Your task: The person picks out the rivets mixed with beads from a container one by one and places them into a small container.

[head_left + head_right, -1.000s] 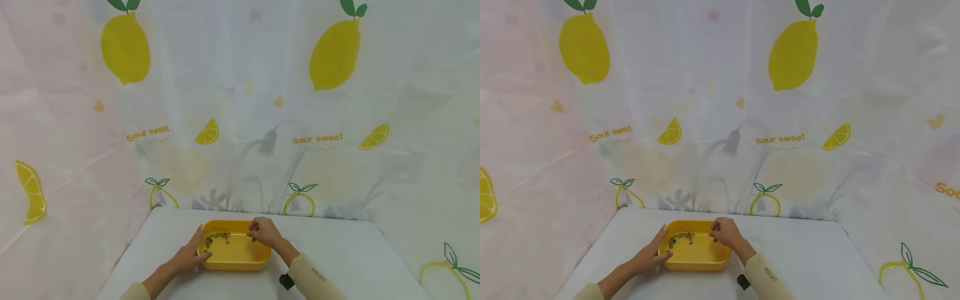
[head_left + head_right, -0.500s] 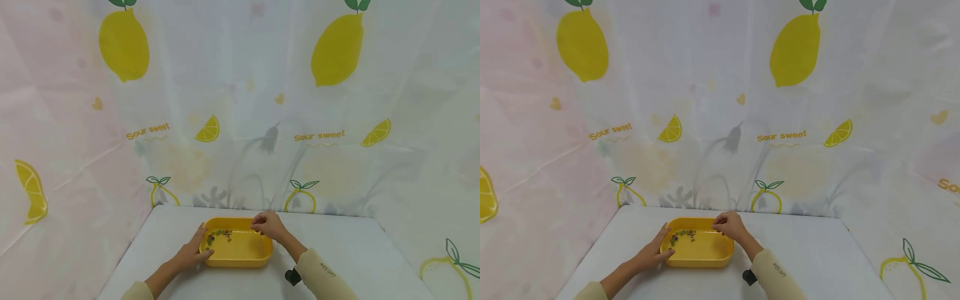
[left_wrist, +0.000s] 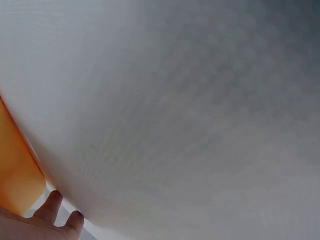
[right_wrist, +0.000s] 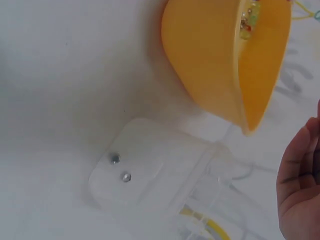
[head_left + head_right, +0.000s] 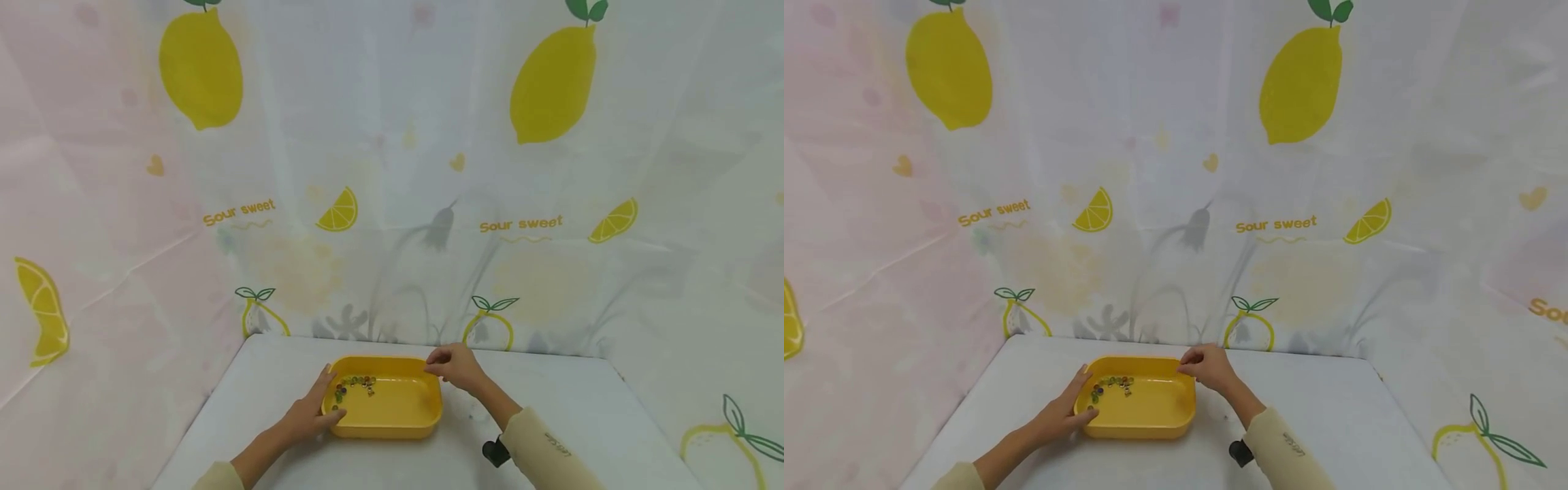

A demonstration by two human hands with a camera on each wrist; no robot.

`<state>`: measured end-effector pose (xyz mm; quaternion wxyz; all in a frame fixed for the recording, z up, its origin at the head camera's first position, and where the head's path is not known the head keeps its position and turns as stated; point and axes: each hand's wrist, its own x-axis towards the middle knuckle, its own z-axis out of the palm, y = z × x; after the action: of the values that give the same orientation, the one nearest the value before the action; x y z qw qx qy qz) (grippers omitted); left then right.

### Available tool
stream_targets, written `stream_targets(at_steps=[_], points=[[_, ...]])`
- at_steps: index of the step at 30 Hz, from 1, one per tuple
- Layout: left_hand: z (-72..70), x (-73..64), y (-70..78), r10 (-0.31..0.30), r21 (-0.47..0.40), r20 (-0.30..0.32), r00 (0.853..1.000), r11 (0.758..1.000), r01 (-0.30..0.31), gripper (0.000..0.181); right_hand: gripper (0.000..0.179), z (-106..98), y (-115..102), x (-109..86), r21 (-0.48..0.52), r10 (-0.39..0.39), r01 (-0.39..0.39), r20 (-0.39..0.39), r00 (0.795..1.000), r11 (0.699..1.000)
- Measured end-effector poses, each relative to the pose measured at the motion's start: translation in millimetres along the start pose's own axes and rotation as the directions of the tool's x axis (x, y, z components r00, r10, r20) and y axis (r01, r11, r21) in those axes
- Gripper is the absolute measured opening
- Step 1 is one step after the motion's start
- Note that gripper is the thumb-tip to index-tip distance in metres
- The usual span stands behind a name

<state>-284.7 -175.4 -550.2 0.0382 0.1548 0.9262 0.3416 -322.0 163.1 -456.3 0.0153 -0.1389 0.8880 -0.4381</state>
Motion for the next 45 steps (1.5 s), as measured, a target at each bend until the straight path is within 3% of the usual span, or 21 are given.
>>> stream_targets(at_steps=[14,22,30,45], points=[[2.8,0.5,-0.9,0.006,-0.007,-0.001,1.0,1.0,-0.006,0.083,0.007,-32.5,18.0,-6.8,-0.083,0.04,-0.044,-0.044,0.998,0.996],[3.2,1.8,0.7,0.022,-0.023,-0.005,1.0,0.999,-0.022,0.082,0.005,-47.8,24.1,-17.3,-0.072,0.083,-0.092,-0.119,0.989,0.993],[0.1,-0.5,-1.6,0.033,-0.009,-0.028,0.999,0.999,-0.034,0.081,0.009,-52.9,32.3,-21.7,-0.102,0.138,-0.154,-0.15,0.979,0.983],[2.4,1.4,-0.5,0.0,0.012,-0.025,1.0,1.0,0.0,0.083,0.009,-54.7,52.5,-33.8,-0.041,0.16,-0.167,-0.139,0.977,0.985]])
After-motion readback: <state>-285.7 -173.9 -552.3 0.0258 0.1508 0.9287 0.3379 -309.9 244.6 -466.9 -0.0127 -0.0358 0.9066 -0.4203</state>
